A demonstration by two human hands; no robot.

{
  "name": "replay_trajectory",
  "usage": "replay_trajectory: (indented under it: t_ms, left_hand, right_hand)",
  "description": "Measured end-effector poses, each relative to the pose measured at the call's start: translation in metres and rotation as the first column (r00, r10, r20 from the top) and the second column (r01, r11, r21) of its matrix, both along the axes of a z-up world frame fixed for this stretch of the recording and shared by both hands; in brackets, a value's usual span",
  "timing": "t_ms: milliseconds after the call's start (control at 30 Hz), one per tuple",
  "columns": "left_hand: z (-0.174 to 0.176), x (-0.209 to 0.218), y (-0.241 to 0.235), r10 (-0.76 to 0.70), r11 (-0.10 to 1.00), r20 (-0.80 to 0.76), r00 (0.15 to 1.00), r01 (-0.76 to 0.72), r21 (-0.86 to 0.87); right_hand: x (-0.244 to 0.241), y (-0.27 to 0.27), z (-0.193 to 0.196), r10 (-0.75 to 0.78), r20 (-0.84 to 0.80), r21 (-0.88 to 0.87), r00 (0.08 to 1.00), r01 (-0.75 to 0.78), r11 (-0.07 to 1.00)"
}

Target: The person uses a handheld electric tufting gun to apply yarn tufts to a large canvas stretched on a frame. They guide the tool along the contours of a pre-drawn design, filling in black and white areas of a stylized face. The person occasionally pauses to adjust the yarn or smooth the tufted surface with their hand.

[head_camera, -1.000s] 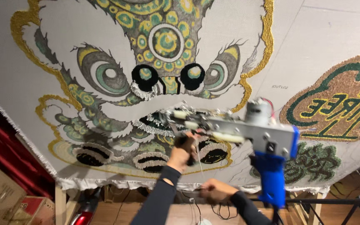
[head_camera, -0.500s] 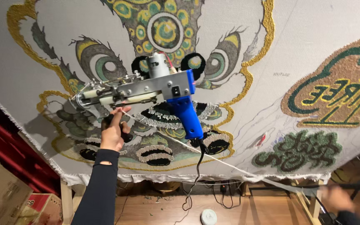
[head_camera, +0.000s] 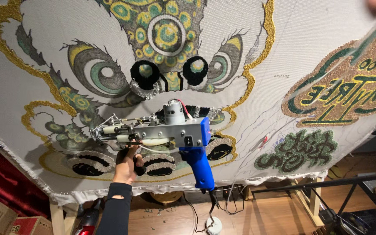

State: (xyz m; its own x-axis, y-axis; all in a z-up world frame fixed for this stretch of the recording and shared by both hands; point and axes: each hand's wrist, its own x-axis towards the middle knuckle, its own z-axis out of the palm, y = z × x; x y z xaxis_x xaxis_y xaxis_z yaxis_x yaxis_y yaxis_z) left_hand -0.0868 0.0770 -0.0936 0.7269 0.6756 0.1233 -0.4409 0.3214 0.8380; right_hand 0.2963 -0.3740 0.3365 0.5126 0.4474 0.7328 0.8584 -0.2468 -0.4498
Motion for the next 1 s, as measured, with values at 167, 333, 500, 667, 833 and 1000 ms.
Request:
replay_trajectory:
  t_ms: [167, 333, 500, 667, 833, 1000]
  left_hand:
    - [-0.005, -0.014, 0.013, -0.008, 1.0, -0.018, 1.0, 0.008, -0.023]
    - [0.035, -0.02, 0.008, 0.01, 0.995, -0.03, 1.0, -0.007, 0.1]
    - [0.072, -0.015, -0.01, 0.015, 0.991, -0.073, 0.997, -0.005, 0.133]
    - [0.066, 0.016, -0.011, 0.019, 0.983, -0.053, 0.998, -0.009, 0.182]
    - [0.072, 0.053, -0.04, -0.026, 0.983, -0.046, 0.999, 0.034, 0.179]
    - [0.084, 0.079, -0.081, 0.018, 0.947, -0.281, 0.959, 0.074, 0.312]
  right_hand:
    - [-0.02, 0.044, -0.038, 0.375, 0.124, -0.292, 0.919, -0.327, 0.899]
    - [-0.046, 0.082, -0.125, -0.061, -0.498, -0.557, 0.865, -0.265, 0.787]
    - [-0.08, 0.088, -0.154, -0.135, -0.511, -0.722, 0.849, -0.339, 0.603]
    - [-0.131, 0.073, -0.175, 0.352, -0.806, -0.272, 0.475, -0.827, 0.492]
    - [-0.154, 0.069, -0.254, 0.435, -0.899, 0.262, 0.059, -0.723, 0.639]
    - [-0.146, 0.066, -0.313, 0.511, -0.856, 0.501, -0.077, -0.365, 0.785]
